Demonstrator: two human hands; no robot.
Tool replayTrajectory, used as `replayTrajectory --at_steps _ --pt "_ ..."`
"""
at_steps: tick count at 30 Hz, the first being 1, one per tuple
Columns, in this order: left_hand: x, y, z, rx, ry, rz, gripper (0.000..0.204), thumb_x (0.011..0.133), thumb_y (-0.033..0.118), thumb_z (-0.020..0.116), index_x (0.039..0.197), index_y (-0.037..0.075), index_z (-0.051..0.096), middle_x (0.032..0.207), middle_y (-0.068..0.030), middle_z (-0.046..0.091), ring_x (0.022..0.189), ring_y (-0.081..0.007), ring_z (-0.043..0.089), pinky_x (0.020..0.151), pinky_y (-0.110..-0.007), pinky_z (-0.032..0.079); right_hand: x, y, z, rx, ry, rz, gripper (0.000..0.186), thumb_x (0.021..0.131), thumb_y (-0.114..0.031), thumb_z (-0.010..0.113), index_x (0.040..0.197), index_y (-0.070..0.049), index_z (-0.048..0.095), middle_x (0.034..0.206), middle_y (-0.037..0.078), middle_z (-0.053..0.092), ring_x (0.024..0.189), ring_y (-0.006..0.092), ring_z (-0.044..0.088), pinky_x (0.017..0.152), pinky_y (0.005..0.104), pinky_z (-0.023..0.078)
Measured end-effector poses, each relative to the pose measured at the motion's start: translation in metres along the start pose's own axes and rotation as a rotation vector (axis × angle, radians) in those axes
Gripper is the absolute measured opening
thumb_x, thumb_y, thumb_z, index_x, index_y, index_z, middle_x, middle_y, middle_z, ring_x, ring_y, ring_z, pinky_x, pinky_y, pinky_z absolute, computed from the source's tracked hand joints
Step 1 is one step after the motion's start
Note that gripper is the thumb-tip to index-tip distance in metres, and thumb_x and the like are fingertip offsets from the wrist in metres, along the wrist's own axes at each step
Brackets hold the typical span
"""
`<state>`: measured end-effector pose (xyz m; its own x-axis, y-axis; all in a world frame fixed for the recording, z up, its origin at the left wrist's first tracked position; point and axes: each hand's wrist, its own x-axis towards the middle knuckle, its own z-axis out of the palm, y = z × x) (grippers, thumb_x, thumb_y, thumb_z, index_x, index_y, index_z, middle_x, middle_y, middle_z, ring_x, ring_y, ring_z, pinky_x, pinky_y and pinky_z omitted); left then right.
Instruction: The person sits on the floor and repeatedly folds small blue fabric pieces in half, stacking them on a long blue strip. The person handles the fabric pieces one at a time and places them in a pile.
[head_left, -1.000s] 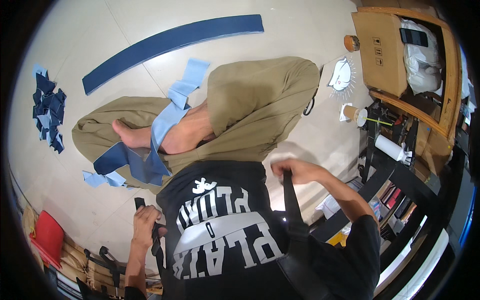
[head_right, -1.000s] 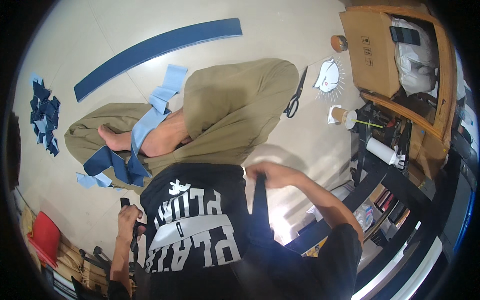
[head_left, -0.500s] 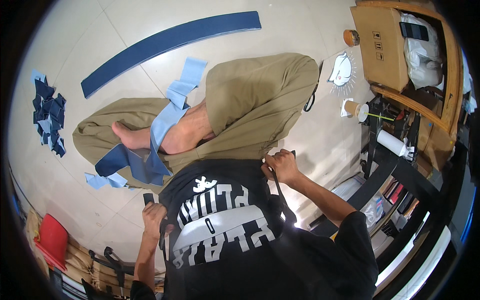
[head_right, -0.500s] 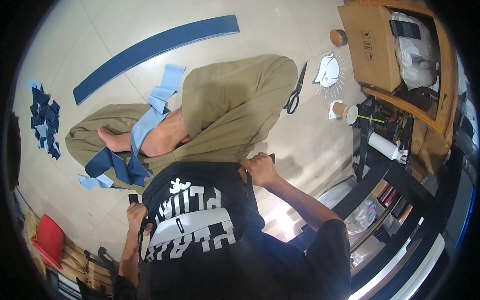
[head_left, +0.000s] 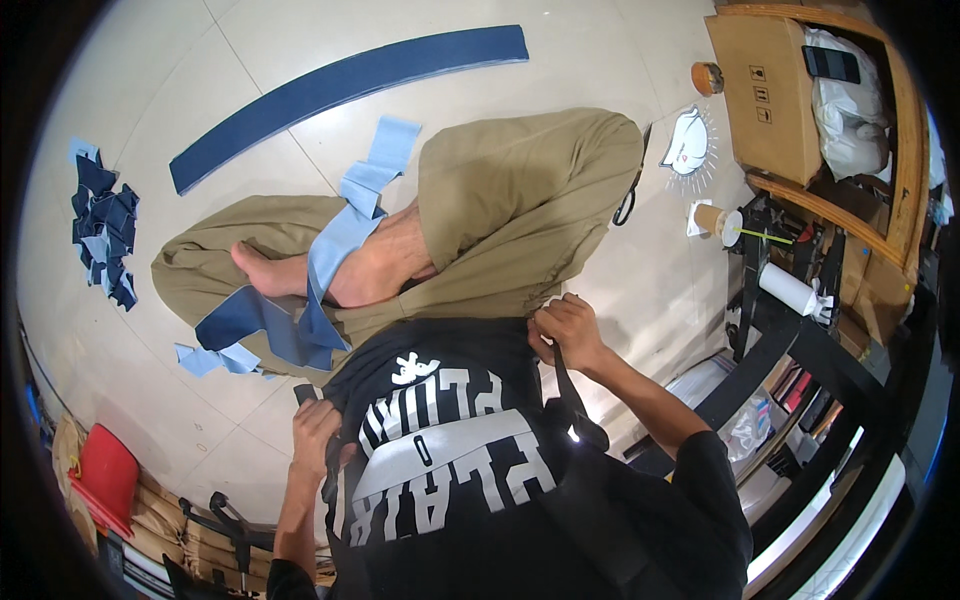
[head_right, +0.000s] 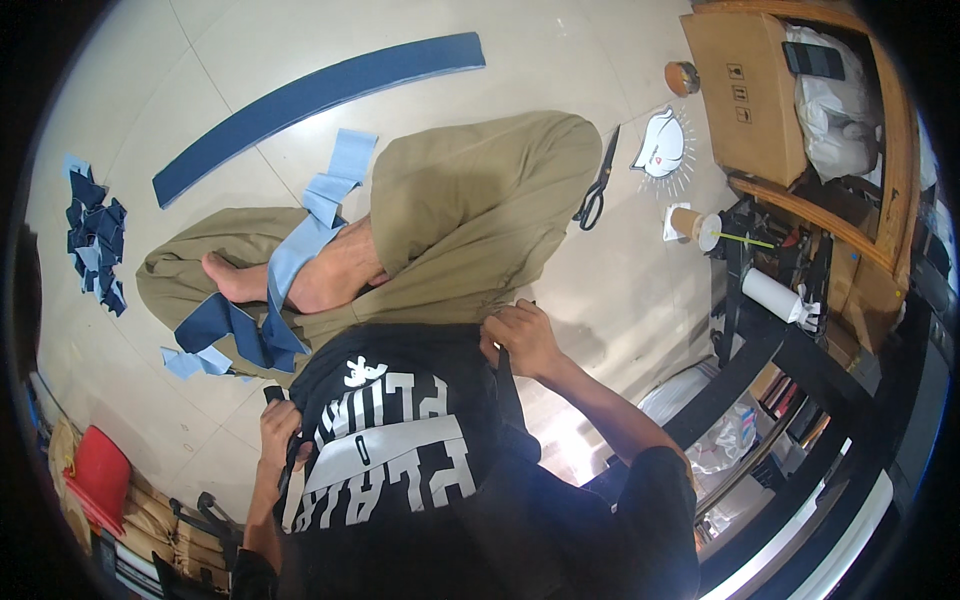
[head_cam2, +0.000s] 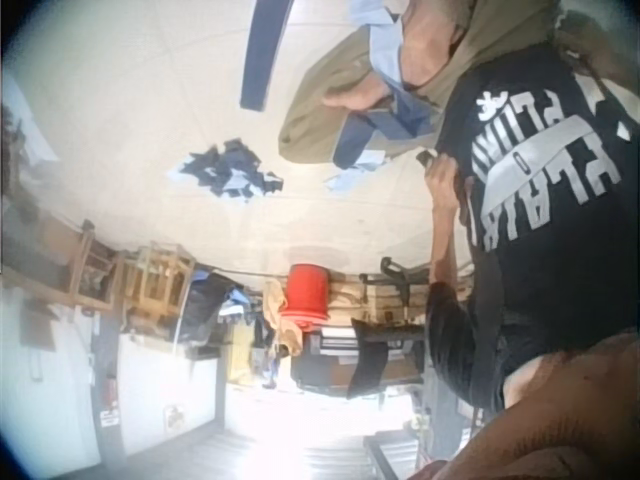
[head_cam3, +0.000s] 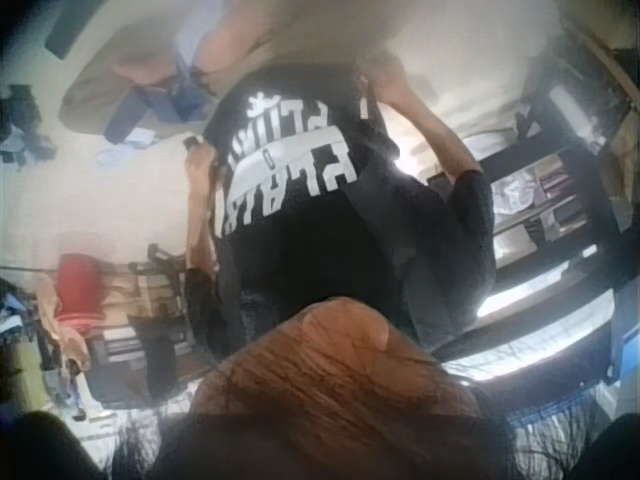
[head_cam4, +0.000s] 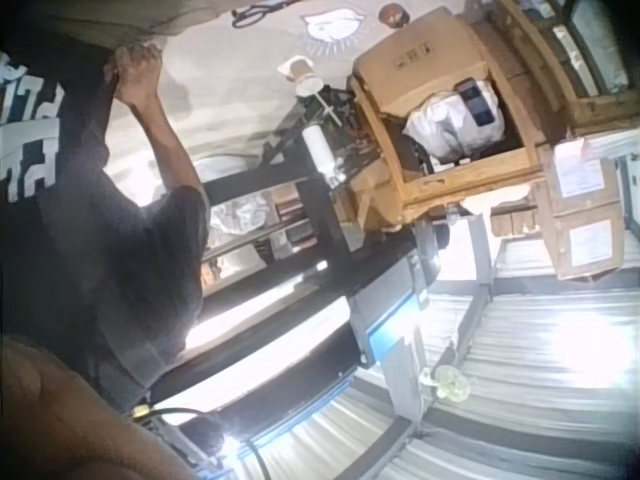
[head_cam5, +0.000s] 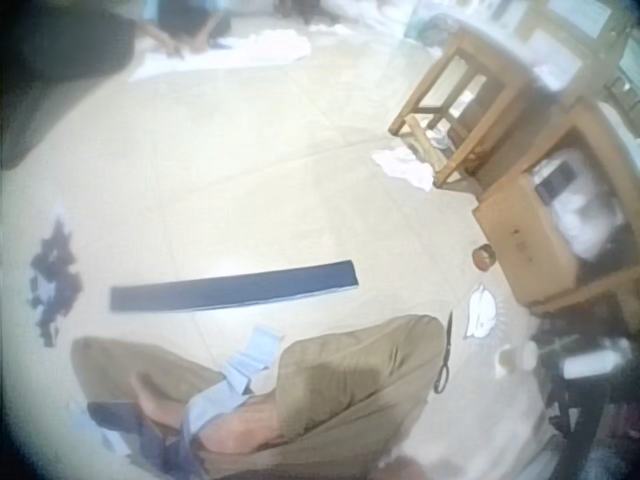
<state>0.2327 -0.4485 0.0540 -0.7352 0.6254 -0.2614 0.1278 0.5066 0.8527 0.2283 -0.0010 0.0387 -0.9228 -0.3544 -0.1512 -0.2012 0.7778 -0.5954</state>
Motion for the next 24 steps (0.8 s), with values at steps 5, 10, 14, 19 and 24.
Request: replayTrajectory --at_steps 5,10,14,19,24 --pt "0.027 0.014 -0.037 -0.280 -0.367 -0.156 0.044 0.061 0.035 0.080 0.072 0.006 0.049 0.075 -0.0079 0.048 0.072 -0.0293 0.051 0.067 -0.038 0.037 0.018 -0.016 -0.011 0.076 0.048 -0.101 0.027 0.072 -0.006 0.071 0.065 -0.010 0.046 0.060 0.004 0.045 0.056 0.0226 0.047 0.055 0.0342 0.035" --pt "0.021 0.009 -0.063 -0.533 -0.805 -0.152 0.053 0.059 0.019 0.083 0.104 0.007 0.058 0.098 -0.0096 0.059 0.096 -0.0312 0.057 0.084 -0.040 0.043 -0.006 0.014 0.002 -0.045 -0.117 -0.103 0.022 0.079 -0.015 0.070 0.070 -0.010 0.051 0.067 0.006 0.051 0.065 0.0238 0.054 0.062 0.0360 0.040" --pt "0.047 0.031 -0.099 -0.316 -0.860 -0.058 0.072 0.064 0.011 0.079 0.132 0.011 0.055 0.118 -0.0122 0.061 0.114 -0.0320 0.056 0.098 -0.043 0.043 -0.013 0.019 0.008 -0.021 -0.169 -0.084 0.015 0.082 -0.020 0.068 0.081 -0.009 0.059 0.076 0.007 0.060 0.079 0.0262 0.061 0.070 0.0373 0.045" --pt "0.122 0.135 -0.147 -0.169 -0.488 0.501 0.066 0.078 0.011 0.070 0.140 0.005 0.049 0.145 -0.0186 0.046 0.135 -0.0379 0.043 0.112 -0.049 0.034 0.036 -0.004 -0.067 -0.181 -0.770 0.172 0.034 0.070 -0.017 0.075 0.102 -0.010 0.067 0.099 0.010 0.067 0.097 0.0296 0.064 0.084 0.0403 0.047" --pt "0.149 0.206 -0.087 -0.817 -0.526 0.976 0.080 0.083 0.053 0.068 0.144 0.006 0.047 0.153 -0.0251 0.035 0.140 -0.0413 0.036 0.111 -0.056 0.031 0.131 -0.051 -0.125 -0.283 -0.202 0.120 0.035 0.073 -0.003 0.070 0.108 -0.005 0.065 0.104 0.012 0.065 0.098 0.0325 0.062 0.086 0.0434 0.046"
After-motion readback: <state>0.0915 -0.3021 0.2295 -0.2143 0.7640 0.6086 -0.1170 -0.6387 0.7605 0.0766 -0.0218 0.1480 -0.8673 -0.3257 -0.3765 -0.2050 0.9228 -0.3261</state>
